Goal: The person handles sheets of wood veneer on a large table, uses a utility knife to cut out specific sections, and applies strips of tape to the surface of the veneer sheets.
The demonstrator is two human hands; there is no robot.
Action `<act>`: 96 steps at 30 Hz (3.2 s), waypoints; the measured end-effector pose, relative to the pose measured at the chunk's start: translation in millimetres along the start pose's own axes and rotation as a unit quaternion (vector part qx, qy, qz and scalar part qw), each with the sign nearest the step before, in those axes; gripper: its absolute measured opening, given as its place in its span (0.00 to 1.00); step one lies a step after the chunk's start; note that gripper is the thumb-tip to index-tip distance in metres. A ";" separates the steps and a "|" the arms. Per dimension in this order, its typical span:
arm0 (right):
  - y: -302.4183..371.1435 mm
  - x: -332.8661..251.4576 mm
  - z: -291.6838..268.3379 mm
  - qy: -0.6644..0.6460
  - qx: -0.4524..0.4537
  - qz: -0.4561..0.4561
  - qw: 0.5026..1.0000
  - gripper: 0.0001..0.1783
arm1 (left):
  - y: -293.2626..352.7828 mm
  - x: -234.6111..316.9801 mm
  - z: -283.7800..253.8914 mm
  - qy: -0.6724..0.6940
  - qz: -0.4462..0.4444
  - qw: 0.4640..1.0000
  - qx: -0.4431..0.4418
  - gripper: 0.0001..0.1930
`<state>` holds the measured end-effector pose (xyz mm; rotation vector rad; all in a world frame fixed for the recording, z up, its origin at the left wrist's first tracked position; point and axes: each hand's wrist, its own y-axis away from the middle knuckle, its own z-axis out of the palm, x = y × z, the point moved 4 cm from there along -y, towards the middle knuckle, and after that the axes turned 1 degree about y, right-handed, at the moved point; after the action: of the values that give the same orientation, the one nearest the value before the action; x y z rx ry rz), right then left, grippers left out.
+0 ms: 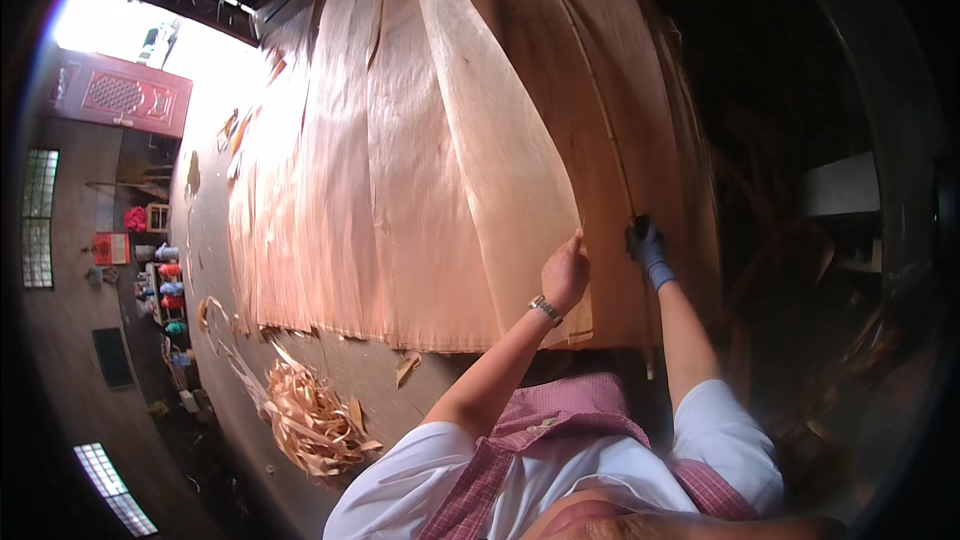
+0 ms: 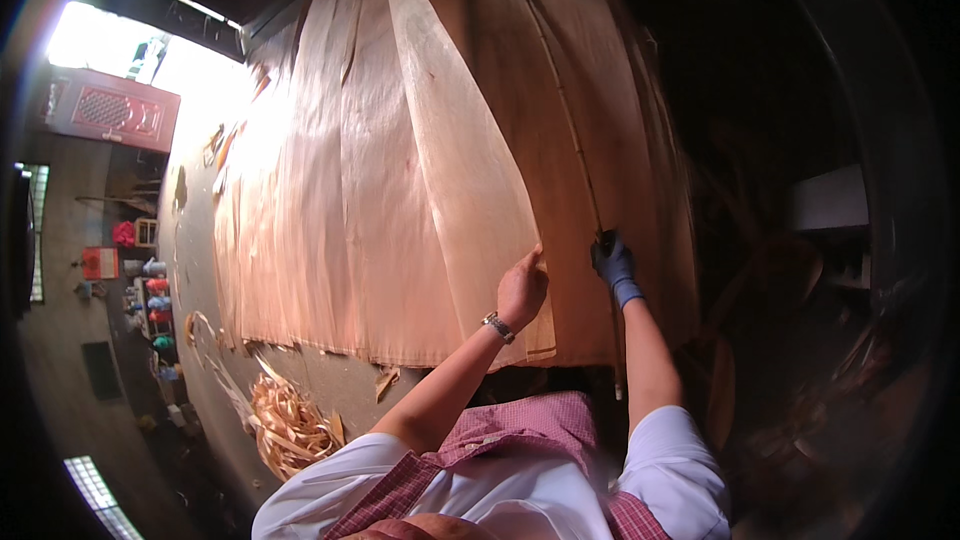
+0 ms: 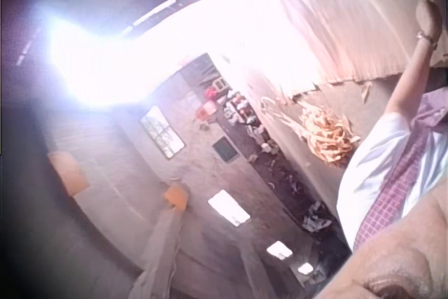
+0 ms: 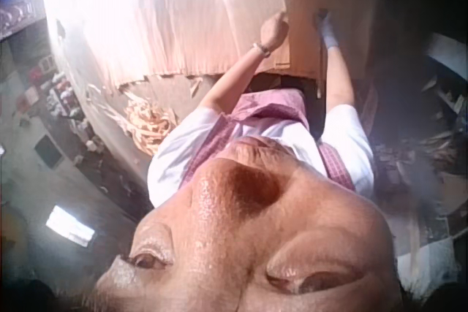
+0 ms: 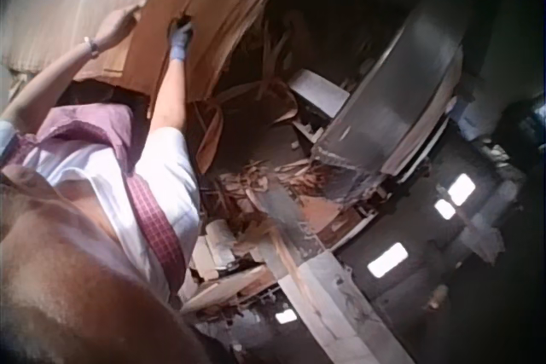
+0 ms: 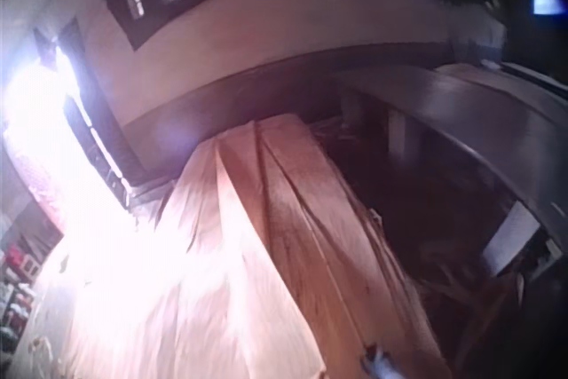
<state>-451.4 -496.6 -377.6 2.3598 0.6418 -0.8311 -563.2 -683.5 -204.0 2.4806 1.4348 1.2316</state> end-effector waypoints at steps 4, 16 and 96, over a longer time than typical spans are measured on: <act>35.1 -7.8 -52.1 0.021 0.072 -0.103 0.992 0.19 | -18.6 11.4 51.5 -0.019 0.052 0.998 -0.008 0.26; 145.3 67.0 -149.6 0.015 0.156 -0.120 0.980 0.15 | -16.8 74.0 153.2 -0.022 0.124 0.986 -0.111 0.25; 158.2 -241.4 133.9 -0.256 -0.205 0.104 0.939 0.30 | 221.5 -712.3 -282.0 0.812 -0.168 0.459 0.320 0.55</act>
<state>-580.8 -757.4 -249.4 1.7037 0.2997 -1.0432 -771.9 -1436.0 -365.5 -0.1540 2.4995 3.5222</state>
